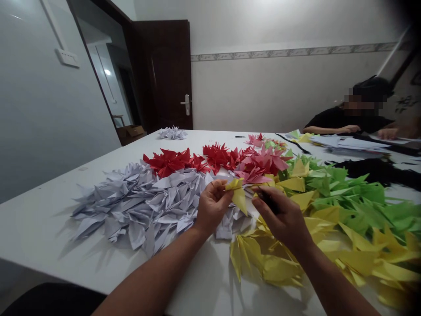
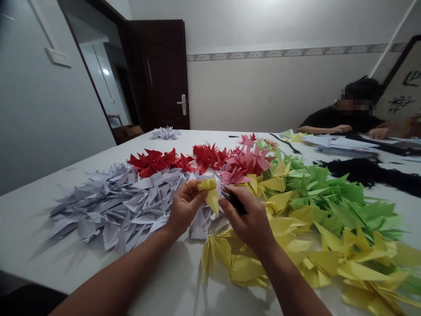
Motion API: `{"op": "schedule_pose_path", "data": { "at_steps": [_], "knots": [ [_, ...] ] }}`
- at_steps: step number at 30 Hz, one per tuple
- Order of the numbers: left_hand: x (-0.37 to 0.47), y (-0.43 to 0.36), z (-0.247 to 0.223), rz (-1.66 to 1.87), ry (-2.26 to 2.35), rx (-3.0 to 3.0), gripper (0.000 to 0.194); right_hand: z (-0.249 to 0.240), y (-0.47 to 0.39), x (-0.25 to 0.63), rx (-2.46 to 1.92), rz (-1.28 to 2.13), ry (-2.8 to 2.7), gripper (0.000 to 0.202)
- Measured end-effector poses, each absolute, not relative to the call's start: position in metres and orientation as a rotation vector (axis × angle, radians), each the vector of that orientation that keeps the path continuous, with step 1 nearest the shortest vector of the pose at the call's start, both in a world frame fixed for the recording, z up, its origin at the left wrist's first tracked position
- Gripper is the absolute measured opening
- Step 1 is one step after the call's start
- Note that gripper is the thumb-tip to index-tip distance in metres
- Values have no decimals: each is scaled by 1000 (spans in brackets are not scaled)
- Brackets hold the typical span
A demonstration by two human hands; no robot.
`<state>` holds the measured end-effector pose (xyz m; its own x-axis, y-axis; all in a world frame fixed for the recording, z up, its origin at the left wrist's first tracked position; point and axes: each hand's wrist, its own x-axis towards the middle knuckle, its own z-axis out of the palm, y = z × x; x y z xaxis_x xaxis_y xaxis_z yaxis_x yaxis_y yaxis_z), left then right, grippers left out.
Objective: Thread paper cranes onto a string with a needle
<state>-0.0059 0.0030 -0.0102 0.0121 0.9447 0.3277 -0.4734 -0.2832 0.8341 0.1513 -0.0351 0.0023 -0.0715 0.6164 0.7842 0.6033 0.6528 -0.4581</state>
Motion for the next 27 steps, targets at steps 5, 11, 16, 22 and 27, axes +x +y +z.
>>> {"op": "schedule_pose_path", "data": {
  "at_steps": [5, 11, 16, 22, 27],
  "knots": [
    [-6, 2, -11, 1557, 614, 1137, 36, -2, -34, 144, -1008, -43, -1886, 23],
    [-4, -1, -12, 1557, 605, 1166, 34, -5, -32, 144, -1092, -66, -1875, 23],
    [-3, 1, -12, 1568, 597, 1146, 34, -8, -30, 144, -1210, -30, -1897, 22],
    [-2, 0, -13, 1545, 599, 1156, 32, -6, -30, 144, -1218, -8, -1840, 24],
    [-2, -2, -15, 1530, 604, 1179, 29, -4, -30, 145, -1224, 42, -1856, 23]
  ]
}}
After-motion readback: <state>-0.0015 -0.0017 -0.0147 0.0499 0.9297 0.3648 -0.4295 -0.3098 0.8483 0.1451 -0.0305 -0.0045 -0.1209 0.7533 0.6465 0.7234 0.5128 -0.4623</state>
